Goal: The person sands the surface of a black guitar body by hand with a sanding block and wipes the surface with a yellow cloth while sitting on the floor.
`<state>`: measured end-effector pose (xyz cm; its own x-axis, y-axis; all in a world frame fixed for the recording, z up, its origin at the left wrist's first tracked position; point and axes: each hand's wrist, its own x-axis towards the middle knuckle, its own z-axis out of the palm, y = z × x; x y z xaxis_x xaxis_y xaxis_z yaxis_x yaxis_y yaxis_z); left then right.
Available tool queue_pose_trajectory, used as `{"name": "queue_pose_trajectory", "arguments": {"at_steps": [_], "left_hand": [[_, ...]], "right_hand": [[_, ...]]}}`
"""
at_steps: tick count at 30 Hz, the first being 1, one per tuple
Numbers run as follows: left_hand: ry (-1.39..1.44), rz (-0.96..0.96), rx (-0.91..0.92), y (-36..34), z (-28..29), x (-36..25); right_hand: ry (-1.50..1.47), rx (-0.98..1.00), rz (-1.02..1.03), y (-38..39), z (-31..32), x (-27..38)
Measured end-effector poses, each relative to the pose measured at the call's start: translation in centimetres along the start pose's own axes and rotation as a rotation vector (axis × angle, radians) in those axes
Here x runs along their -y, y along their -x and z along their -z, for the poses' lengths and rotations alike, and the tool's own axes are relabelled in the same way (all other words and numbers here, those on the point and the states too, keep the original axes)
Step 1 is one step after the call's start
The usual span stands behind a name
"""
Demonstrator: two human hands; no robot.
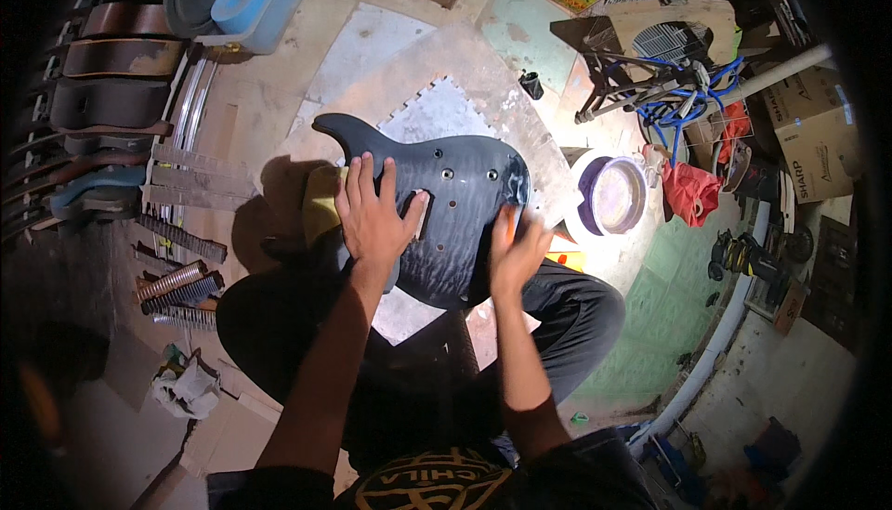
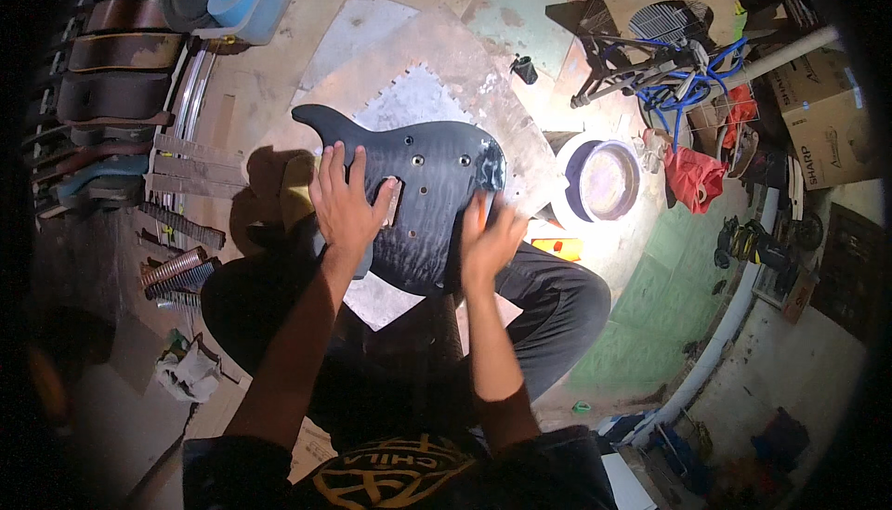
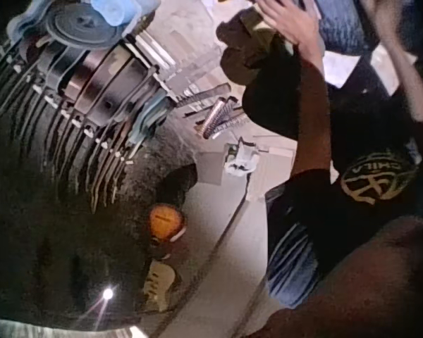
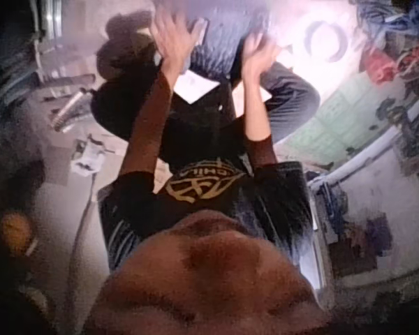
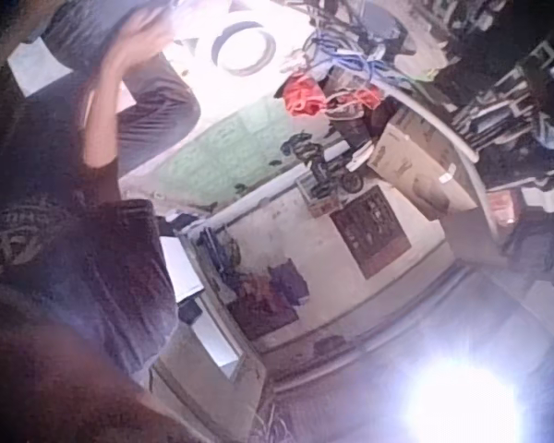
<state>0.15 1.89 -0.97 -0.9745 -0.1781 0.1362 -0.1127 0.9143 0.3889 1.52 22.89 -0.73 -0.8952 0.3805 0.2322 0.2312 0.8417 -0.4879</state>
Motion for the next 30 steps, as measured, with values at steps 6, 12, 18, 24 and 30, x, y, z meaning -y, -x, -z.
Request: {"name": "queue_pose_trajectory", "arguments": {"at_steps": [6,12,18,24,30], "left_hand": [[-0.038,-0.009,-0.013,-0.3,-0.1,-0.1],[-0.019,0.038,0.009,-0.2,-0.5,0.1],[-0.07,0.018,-0.001,-0.2,-0.2,-0.1],[-0.088,0.021,-0.035,-0.2,-0.4,-0.1],[0.003,0.018,-0.061,-0.1,-0.8,0.0]], "right_hand": [[-0.093,0.028,0.065,4.7,1.3,-1.4],[0.024,0.036,0.035,-4.4,-1.3,1.1],[-0.121,0.026,0.061,2.6,0.1,-1.7],[-0.387,-0.072,0.022,2.9,-0.3,0.3],[0.035,0.061,-0.011,-4.1,-1.1,1.3]]}}
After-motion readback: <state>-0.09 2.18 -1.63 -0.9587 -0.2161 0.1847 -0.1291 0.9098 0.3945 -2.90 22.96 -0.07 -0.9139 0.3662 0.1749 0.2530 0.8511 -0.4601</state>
